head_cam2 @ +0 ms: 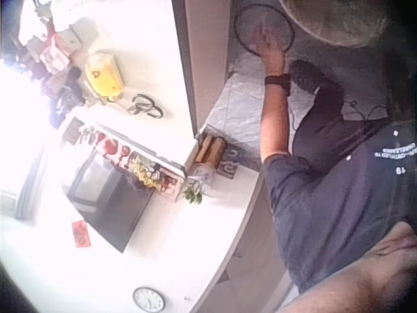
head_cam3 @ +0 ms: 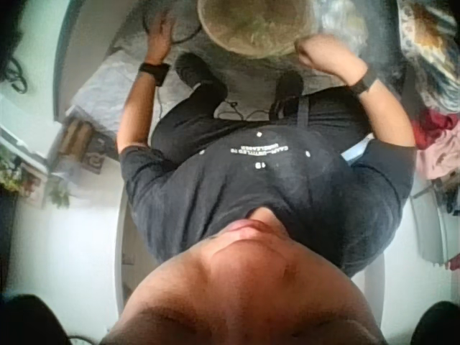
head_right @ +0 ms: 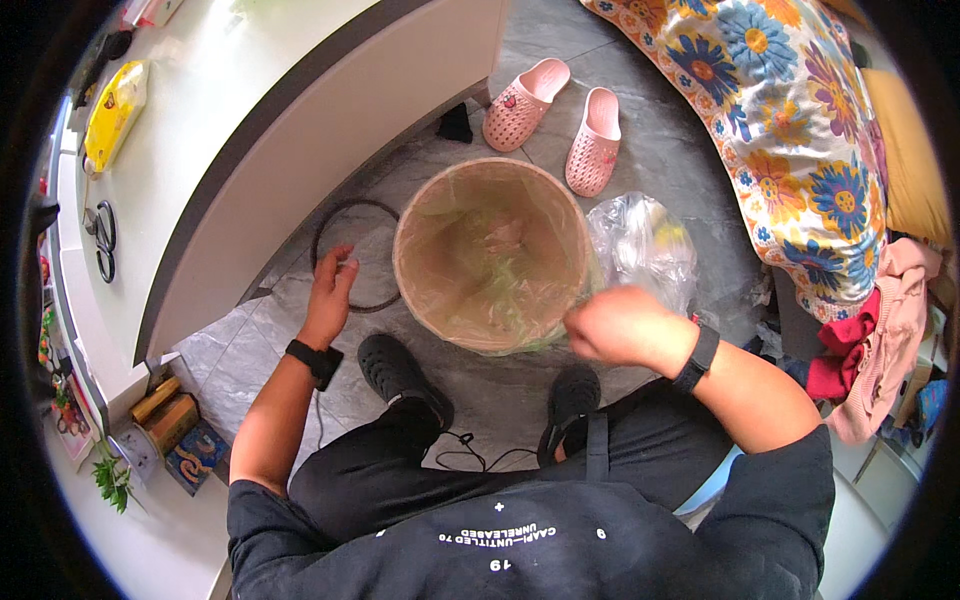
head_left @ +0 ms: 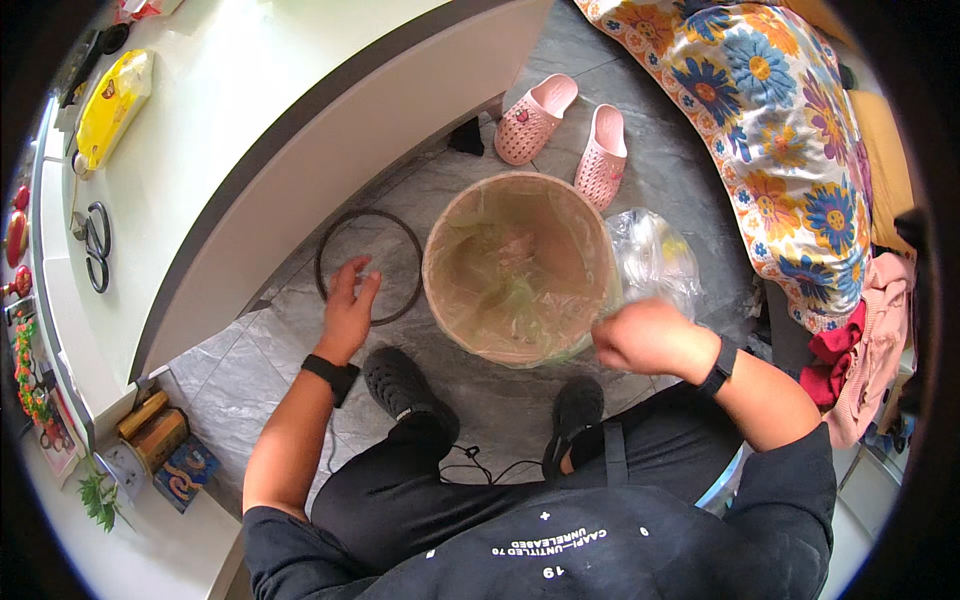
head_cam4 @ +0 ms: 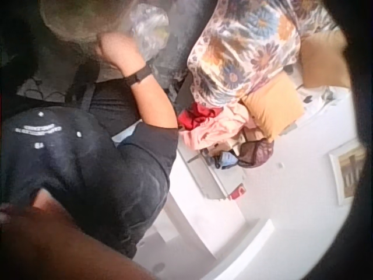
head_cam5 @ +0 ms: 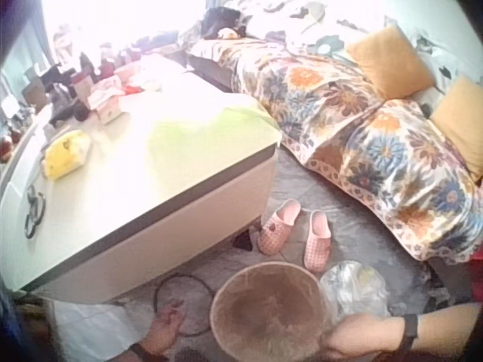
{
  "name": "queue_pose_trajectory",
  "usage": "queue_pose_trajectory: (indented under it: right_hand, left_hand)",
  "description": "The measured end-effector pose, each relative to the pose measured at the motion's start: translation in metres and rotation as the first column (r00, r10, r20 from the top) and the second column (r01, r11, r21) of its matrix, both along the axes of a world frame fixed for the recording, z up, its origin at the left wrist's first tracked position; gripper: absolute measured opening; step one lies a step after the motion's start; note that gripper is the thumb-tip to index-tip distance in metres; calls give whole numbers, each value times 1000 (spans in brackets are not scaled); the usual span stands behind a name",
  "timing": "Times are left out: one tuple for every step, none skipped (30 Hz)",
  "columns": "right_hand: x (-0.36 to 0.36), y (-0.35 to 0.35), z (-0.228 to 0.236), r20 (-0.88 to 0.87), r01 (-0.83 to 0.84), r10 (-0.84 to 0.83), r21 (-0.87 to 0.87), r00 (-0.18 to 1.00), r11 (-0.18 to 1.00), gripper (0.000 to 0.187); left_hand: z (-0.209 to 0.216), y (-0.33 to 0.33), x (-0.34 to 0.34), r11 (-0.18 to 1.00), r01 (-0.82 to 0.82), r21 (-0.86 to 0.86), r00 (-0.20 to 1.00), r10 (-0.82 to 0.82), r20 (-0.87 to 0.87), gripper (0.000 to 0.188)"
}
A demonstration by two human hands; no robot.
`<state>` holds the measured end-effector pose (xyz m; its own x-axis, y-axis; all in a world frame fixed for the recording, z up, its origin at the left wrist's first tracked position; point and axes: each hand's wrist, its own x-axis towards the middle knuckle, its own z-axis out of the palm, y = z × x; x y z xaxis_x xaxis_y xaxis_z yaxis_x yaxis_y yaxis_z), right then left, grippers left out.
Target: The person removes a used plastic bag from a small trash bin, then lines the bin with a new green plastic bag. They also line a second orange bucket with another green bag and place a cardboard box on a nearby table.
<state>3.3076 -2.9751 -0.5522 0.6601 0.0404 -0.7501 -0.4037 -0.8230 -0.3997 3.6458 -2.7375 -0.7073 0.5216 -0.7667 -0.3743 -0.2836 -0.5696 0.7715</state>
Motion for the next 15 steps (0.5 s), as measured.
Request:
queue_pose_trajectory:
  right_hand:
    - [-6,3,-5,-117,-57,66,80,991,995,32]
    - [-12,10,-12,-122,-69,89,159,989,985,34]
    - [-19,19,-18,11,-24,22,180,1000,983,38]
    - [-25,27,-26,72,8,-24,208,997,978,42]
    - [-30,30,-37,123,42,-63,166,990,985,45]
    - [-35,32,-48,104,61,-75,130,992,990,48]
    - [-40,32,-58,66,78,-83,77,994,994,51]
    - [-45,30,-68,103,184,-197,121,975,975,51]
    - [-49,27,-75,117,288,-307,150,945,946,52]
    - [-53,22,-80,181,389,-423,195,888,900,53]
    - [-56,16,-85,235,383,-430,220,872,897,52]
    - [-58,6,-86,-14,372,-372,99,928,923,52]
    - [-58,-6,-86,-226,327,-317,5,921,945,52]
    - [-57,-15,-83,-432,261,-256,-47,865,964,51]
    - [-60,-27,-75,-360,457,-462,-106,810,883,48]
  left_hand:
    - [-17,13,12,984,121,134,987,-133,88,51]
    - [-36,28,21,945,197,260,962,-237,132,45]
    - [-54,44,28,919,194,344,961,-248,120,42]
    - [-72,59,35,892,157,425,973,-214,91,40]
    - [-89,71,43,869,179,461,954,-267,133,41]
    - [-104,84,49,823,144,549,953,-264,145,43]
    - [-114,96,53,873,83,481,955,-207,211,44]
    - [-123,104,59,891,-9,454,958,-122,259,46]
    - [-131,108,64,897,-119,426,955,-14,296,48]
    - [-138,110,68,890,-139,435,954,2,300,50]
    - [-143,110,73,877,-178,447,954,42,298,52]
    - [-148,109,76,864,-229,448,946,89,312,54]
    - [-153,109,76,885,-236,401,927,82,366,55]
    - [-158,108,76,868,-232,439,934,72,351,55]
    - [-164,108,75,857,-233,459,935,67,349,55]
